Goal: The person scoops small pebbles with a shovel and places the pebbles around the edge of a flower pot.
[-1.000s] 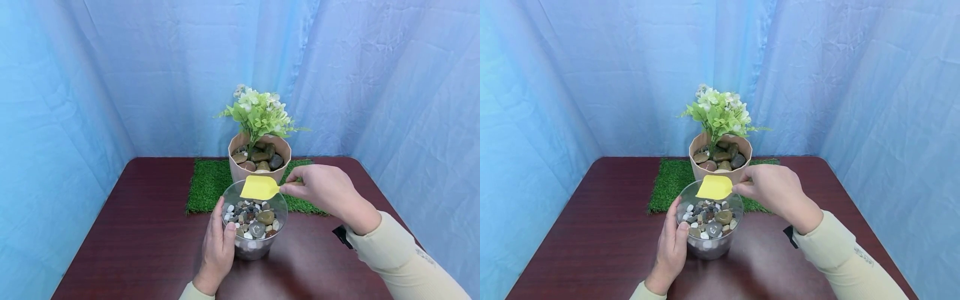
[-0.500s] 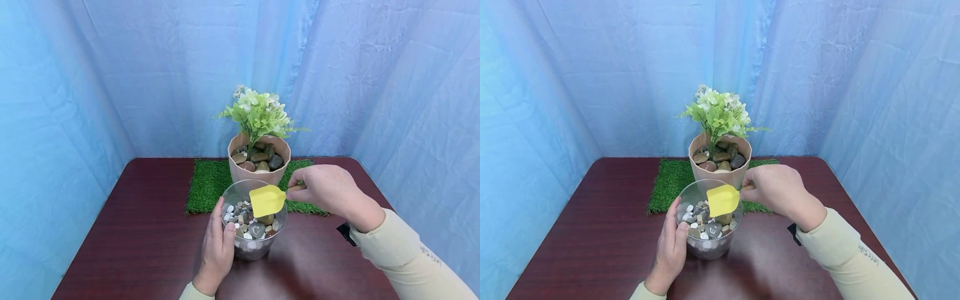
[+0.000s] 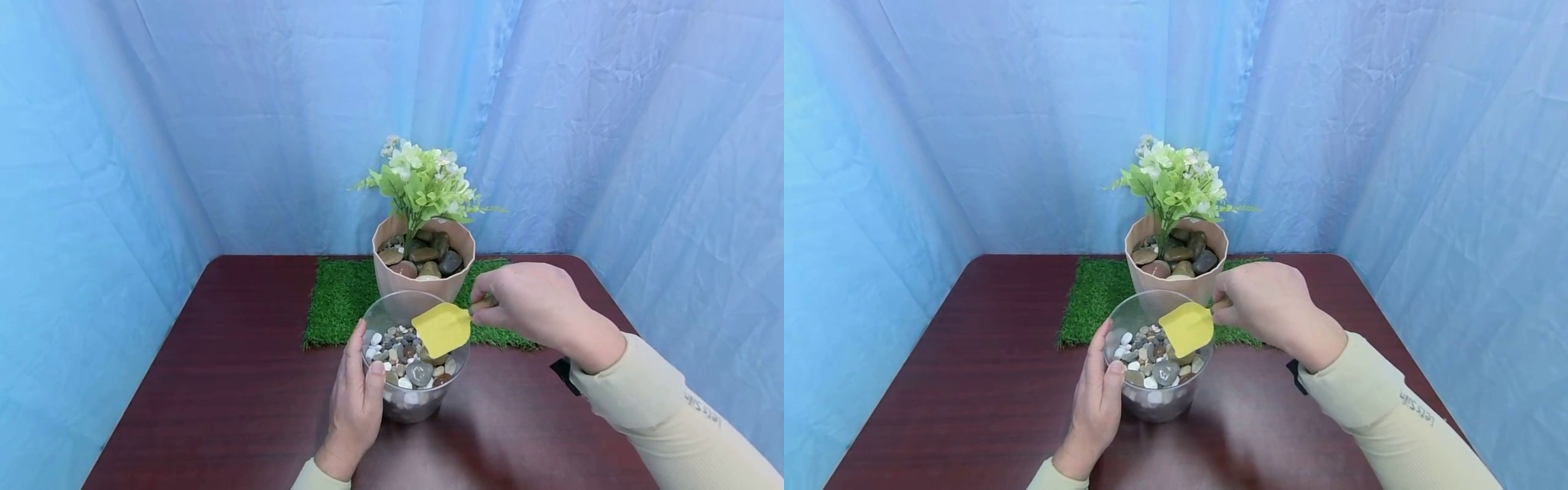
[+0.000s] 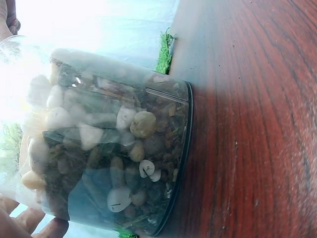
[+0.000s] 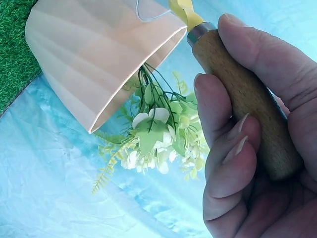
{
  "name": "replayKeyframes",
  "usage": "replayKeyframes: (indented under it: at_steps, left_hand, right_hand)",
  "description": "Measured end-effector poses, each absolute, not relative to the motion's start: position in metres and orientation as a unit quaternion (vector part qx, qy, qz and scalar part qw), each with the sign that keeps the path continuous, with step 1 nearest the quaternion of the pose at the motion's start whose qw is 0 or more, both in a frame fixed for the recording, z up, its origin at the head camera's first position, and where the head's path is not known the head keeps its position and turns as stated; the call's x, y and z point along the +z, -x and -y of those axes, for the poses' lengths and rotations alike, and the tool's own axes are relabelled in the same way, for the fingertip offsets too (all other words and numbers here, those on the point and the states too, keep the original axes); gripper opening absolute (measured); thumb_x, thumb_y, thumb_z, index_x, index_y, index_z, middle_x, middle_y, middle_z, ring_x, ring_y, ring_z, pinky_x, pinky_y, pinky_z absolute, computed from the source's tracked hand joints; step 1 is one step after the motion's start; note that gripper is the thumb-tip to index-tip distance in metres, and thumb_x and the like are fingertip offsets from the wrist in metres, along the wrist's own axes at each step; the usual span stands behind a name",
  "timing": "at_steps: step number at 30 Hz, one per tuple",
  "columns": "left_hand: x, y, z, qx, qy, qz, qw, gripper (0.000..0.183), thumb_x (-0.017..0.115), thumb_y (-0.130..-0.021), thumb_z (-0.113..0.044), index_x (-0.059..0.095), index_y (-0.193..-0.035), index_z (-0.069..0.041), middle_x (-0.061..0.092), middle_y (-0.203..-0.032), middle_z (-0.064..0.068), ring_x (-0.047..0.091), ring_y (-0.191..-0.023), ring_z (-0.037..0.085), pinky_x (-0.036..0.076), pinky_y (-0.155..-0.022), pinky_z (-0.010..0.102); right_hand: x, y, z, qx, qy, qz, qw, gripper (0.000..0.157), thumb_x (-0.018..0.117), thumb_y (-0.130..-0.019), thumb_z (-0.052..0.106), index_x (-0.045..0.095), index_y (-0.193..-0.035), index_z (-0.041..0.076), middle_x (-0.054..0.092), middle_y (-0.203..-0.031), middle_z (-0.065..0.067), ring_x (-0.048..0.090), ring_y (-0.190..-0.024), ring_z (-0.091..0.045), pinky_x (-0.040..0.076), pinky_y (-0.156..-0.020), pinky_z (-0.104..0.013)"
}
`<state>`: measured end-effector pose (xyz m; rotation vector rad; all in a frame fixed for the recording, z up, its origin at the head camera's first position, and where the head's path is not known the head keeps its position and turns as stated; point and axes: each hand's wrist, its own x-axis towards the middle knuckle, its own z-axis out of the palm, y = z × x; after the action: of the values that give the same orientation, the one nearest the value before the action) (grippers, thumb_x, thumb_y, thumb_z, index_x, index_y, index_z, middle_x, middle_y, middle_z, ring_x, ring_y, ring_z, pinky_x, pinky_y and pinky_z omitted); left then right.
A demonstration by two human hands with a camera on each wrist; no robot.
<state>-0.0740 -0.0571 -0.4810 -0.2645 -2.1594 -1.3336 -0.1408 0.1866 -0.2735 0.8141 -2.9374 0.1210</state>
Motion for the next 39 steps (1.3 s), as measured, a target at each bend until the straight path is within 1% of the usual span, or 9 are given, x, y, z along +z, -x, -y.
replayKeyframes:
  at_steps: [4,8,16,21,26,30,34,39]
  left_hand:
    - [-0.481,0.074,0.057,-0.499,0.098,0.811,0.290,0.069,0.054,-0.101,-0.006,0.030,-0.165,-0.015,0.041,-0.164,0.012,0.043,-0.149,0.027,0.025,-0.122,0.018]
    - [-0.481,0.073,0.057,-0.501,0.096,0.812,0.284,0.069,0.054,-0.102,-0.007,0.029,-0.165,-0.017,0.041,-0.165,0.011,0.041,-0.150,0.027,0.024,-0.122,0.018]
    - [-0.481,0.073,0.058,-0.505,0.092,0.812,0.277,0.068,0.054,-0.103,-0.009,0.029,-0.166,-0.018,0.039,-0.166,0.009,0.041,-0.150,0.026,0.024,-0.123,0.019]
    - [-0.480,0.073,0.057,-0.506,0.090,0.812,0.275,0.067,0.054,-0.103,-0.010,0.029,-0.165,-0.017,0.039,-0.166,0.007,0.041,-0.150,0.026,0.026,-0.123,0.021]
    - [-0.481,0.073,0.058,-0.505,0.091,0.813,0.276,0.067,0.054,-0.103,-0.009,0.029,-0.165,-0.017,0.040,-0.166,0.009,0.042,-0.150,0.027,0.026,-0.123,0.021]
    - [-0.480,0.073,0.057,-0.505,0.092,0.813,0.275,0.067,0.053,-0.104,-0.010,0.029,-0.165,-0.016,0.039,-0.167,0.007,0.041,-0.151,0.027,0.025,-0.123,0.020]
    - [-0.481,0.073,0.058,-0.505,0.094,0.813,0.276,0.065,0.052,-0.104,-0.011,0.029,-0.165,-0.015,0.038,-0.167,0.007,0.040,-0.151,0.027,0.024,-0.123,0.020]
    - [-0.481,0.073,0.058,-0.504,0.095,0.813,0.276,0.065,0.052,-0.105,-0.012,0.029,-0.165,-0.015,0.038,-0.167,0.008,0.040,-0.151,0.026,0.024,-0.123,0.019]
  right_hand:
    - [-0.275,0.141,-0.184,0.037,-0.275,0.960,0.042,0.030,0.074,-0.082,0.014,0.059,-0.067,0.036,0.038,-0.061,0.018,0.034,-0.057,-0.006,0.026,-0.049,-0.028]
    - [-0.278,0.142,-0.181,0.034,-0.284,0.957,0.042,0.034,0.067,-0.077,0.009,0.048,-0.061,0.032,0.027,-0.062,0.015,0.025,-0.060,-0.007,0.019,-0.051,-0.029]
    - [-0.284,0.143,-0.178,0.029,-0.293,0.955,0.037,0.044,0.075,-0.078,0.013,0.039,-0.058,0.029,0.023,-0.063,0.015,0.023,-0.060,-0.006,0.018,-0.051,-0.029]
    - [-0.286,0.144,-0.177,0.029,-0.300,0.952,0.043,0.049,0.075,-0.077,0.012,0.033,-0.059,0.028,0.019,-0.065,0.014,0.020,-0.061,-0.006,0.014,-0.053,-0.030]
    - [-0.286,0.145,-0.177,0.029,-0.301,0.952,0.038,0.049,0.075,-0.077,0.012,0.031,-0.060,0.028,0.018,-0.066,0.014,0.019,-0.061,-0.006,0.014,-0.054,-0.030]
    - [-0.286,0.145,-0.177,0.033,-0.299,0.953,0.030,0.049,0.074,-0.077,0.012,0.031,-0.060,0.028,0.018,-0.066,0.014,0.019,-0.062,-0.006,0.014,-0.054,-0.030]
    - [-0.287,0.146,-0.177,0.038,-0.300,0.953,0.028,0.050,0.075,-0.077,0.012,0.031,-0.061,0.028,0.018,-0.066,0.014,0.019,-0.062,-0.006,0.014,-0.054,-0.030]
    - [-0.289,0.147,-0.177,0.046,-0.301,0.952,0.026,0.047,0.078,-0.079,0.014,0.037,-0.060,0.029,0.021,-0.065,0.015,0.021,-0.061,-0.006,0.017,-0.053,-0.029]
